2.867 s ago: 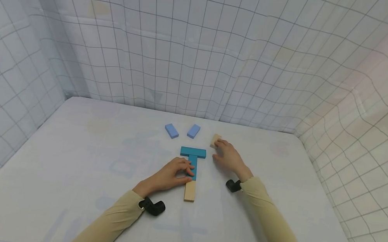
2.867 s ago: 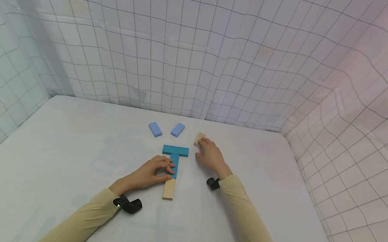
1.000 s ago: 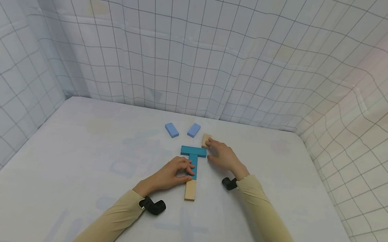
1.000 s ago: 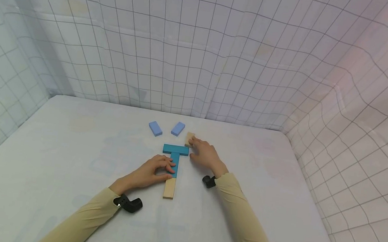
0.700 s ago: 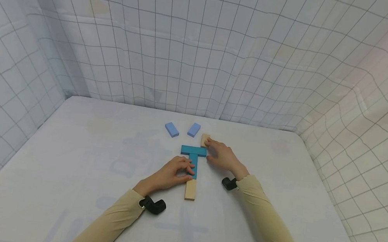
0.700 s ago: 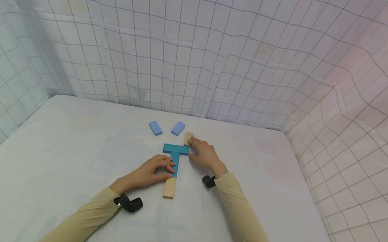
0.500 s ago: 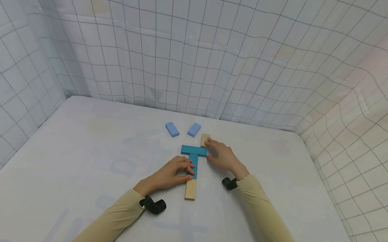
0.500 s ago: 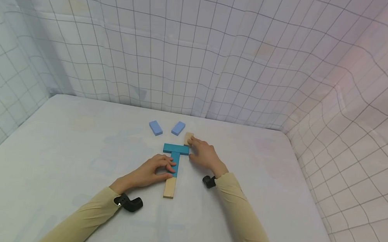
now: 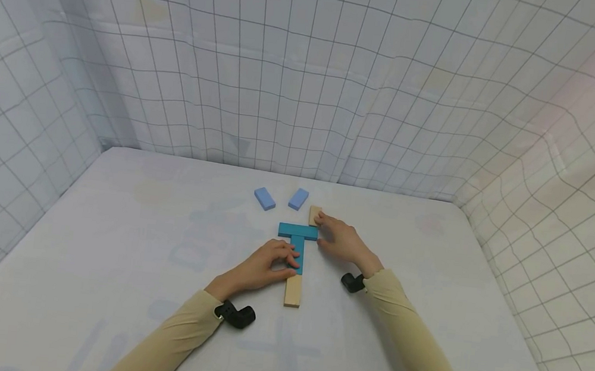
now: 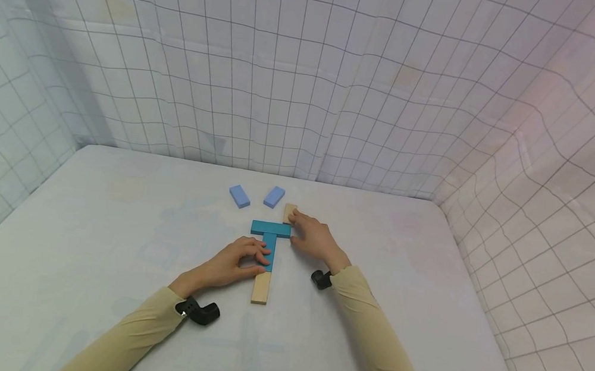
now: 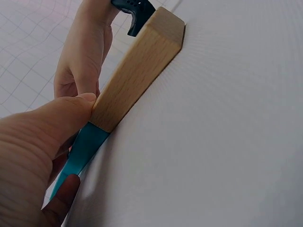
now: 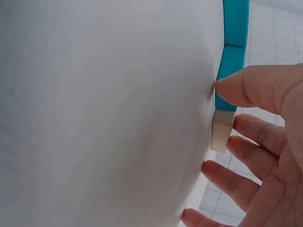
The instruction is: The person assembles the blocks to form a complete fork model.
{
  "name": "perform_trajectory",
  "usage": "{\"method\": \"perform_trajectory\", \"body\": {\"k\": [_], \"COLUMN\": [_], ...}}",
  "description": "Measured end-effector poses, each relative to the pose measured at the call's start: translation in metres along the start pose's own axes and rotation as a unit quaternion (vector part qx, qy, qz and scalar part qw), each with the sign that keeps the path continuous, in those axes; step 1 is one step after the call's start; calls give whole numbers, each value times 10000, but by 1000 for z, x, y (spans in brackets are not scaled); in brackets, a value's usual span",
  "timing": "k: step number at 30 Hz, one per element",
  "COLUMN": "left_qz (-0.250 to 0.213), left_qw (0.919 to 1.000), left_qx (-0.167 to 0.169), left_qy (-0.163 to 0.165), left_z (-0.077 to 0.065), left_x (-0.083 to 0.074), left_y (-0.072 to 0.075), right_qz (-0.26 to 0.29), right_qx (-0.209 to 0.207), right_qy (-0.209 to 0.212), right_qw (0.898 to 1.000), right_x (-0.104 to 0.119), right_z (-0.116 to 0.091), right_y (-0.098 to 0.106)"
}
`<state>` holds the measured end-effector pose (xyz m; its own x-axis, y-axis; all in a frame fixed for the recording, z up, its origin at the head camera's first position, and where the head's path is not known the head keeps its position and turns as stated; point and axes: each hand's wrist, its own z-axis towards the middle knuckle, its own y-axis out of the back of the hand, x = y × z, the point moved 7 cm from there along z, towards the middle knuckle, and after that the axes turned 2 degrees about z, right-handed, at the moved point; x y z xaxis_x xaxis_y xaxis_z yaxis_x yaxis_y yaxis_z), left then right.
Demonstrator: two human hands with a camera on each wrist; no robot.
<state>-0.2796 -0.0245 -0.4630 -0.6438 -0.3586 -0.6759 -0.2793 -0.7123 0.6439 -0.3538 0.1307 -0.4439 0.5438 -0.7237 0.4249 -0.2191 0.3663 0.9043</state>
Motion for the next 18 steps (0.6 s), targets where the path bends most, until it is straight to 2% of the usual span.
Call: {"method": "perform_trajectory", "body": {"k": [18], "left_qz": [100], "left_qw": [9999], "left_qx": [37], "left_qy": [6], "left_z": [0], "left_x": [-1], "left_y": [0], "right_qz": [114], "right_qx": [-29], "right_qy": [75], "right_qw": [9999], "right_x": [-1], "right_z": [0], "right_y": [-1]}}
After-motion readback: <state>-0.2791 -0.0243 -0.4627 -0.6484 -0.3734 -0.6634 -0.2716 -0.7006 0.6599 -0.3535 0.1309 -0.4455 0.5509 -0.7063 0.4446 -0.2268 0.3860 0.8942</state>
